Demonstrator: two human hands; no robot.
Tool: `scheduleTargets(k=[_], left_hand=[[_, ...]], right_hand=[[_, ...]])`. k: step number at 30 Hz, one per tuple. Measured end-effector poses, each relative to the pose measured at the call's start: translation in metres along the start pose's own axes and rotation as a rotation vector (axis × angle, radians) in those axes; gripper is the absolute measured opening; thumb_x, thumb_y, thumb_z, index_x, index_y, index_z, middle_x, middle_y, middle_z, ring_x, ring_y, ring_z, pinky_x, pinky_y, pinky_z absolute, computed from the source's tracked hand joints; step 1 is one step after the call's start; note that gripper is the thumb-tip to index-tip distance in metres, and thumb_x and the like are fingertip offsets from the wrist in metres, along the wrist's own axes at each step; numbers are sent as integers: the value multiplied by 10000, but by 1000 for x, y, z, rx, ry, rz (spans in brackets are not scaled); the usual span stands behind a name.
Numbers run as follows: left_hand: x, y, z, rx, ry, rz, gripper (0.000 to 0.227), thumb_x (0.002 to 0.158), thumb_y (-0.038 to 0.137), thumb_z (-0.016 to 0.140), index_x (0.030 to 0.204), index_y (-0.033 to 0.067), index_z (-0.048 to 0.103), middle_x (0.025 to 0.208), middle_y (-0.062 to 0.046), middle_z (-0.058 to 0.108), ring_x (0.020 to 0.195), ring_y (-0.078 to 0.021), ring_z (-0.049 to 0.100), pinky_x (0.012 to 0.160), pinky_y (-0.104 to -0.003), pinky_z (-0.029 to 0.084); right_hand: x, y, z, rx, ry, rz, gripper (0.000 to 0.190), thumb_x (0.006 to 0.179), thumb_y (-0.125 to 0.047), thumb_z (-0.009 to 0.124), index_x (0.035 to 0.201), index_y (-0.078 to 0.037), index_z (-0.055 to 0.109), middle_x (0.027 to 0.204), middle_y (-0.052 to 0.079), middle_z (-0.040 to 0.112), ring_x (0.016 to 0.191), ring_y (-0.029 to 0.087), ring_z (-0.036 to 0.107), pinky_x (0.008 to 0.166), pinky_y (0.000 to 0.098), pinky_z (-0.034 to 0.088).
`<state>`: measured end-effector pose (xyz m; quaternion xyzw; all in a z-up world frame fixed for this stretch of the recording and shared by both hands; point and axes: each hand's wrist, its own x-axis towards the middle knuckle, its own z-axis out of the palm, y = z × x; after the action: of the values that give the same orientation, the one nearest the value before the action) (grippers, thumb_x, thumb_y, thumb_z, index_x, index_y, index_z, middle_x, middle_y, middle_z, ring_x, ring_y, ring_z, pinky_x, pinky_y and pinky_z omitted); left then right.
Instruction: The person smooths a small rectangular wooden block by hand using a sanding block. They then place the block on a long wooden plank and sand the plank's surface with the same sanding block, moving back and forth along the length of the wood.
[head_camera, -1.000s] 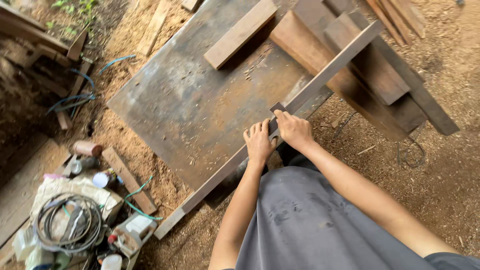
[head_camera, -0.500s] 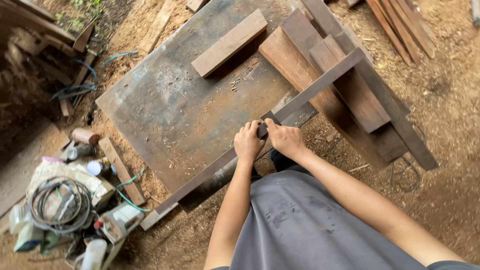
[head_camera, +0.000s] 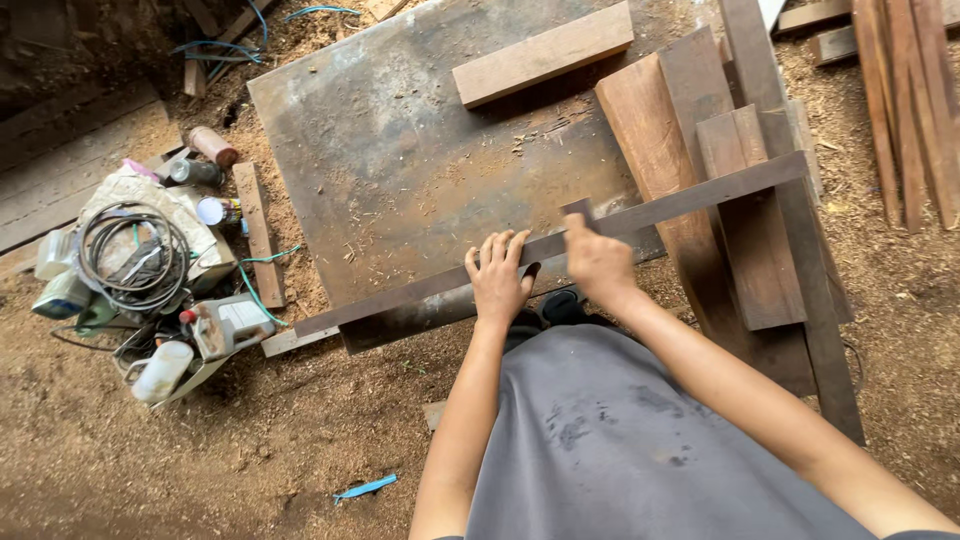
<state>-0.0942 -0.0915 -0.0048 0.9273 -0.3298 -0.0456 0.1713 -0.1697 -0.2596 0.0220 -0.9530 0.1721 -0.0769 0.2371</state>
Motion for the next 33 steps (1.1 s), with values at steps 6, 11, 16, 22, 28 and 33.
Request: scheduleTargets(k=[6, 11, 16, 22, 28, 33], left_hand=[[1, -3, -2, -131, -43, -24, 640, 744, 253, 832, 1337, 237, 591, 1291, -12, 609, 1318, -235, 517, 1153, -504, 293], [1, -10, -5, -216, -104, 7, 781, 721, 251, 832, 1444, 238, 537, 1405, -56, 573, 1445, -254, 428, 1233, -510, 211], [-7, -33, -15, -385, -78, 83, 861, 778, 363, 827, 1534, 242, 434, 1586, -91, 414, 1565, -321, 236, 1293, -553, 136], [-43, -104, -45, -187, -110, -25, 968, 764, 483, 816, 1580, 256, 345, 1663, -78, 291, 1575, -338, 153, 1253, -621, 87], [-80, -175, -52, -132, -209, -78, 1074, 756, 536, 799, 1626, 283, 222, 1717, -79, 153, 1591, -332, 103, 1261, -602, 83], [-86, -190, -37, -184, -209, -22, 1079, 773, 535, 793, 1638, 304, 191, 1734, -67, 99, 1603, -320, 79, 1276, -588, 75]], right_hand=[[1, -12, 14, -104, -66, -107, 135, 1001, -137, 463, 1114, -99, 525, 694, 111, 698, 551, 326, 698, 438, 468, 530], [2, 12, -15, -188, -78, 84, 171, 1042, -214, 484, 1145, -80, 510, 645, 155, 684, 537, 382, 682, 434, 522, 518], [4, -10, 12, -160, -67, 128, 171, 1072, -245, 490, 1127, -83, 492, 677, 180, 692, 586, 423, 678, 500, 555, 515], [0, -75, 66, -66, -105, 62, 184, 1044, -240, 498, 1148, -88, 482, 708, 197, 697, 612, 459, 667, 530, 586, 506], [-5, -132, 109, -60, -155, 86, 185, 1061, -250, 499, 1159, -94, 474, 750, 191, 710, 654, 444, 679, 561, 577, 516], [-8, -160, 130, -51, -169, -55, 193, 1043, -228, 509, 1186, -100, 490, 780, 174, 722, 629, 418, 687, 527, 552, 517]])
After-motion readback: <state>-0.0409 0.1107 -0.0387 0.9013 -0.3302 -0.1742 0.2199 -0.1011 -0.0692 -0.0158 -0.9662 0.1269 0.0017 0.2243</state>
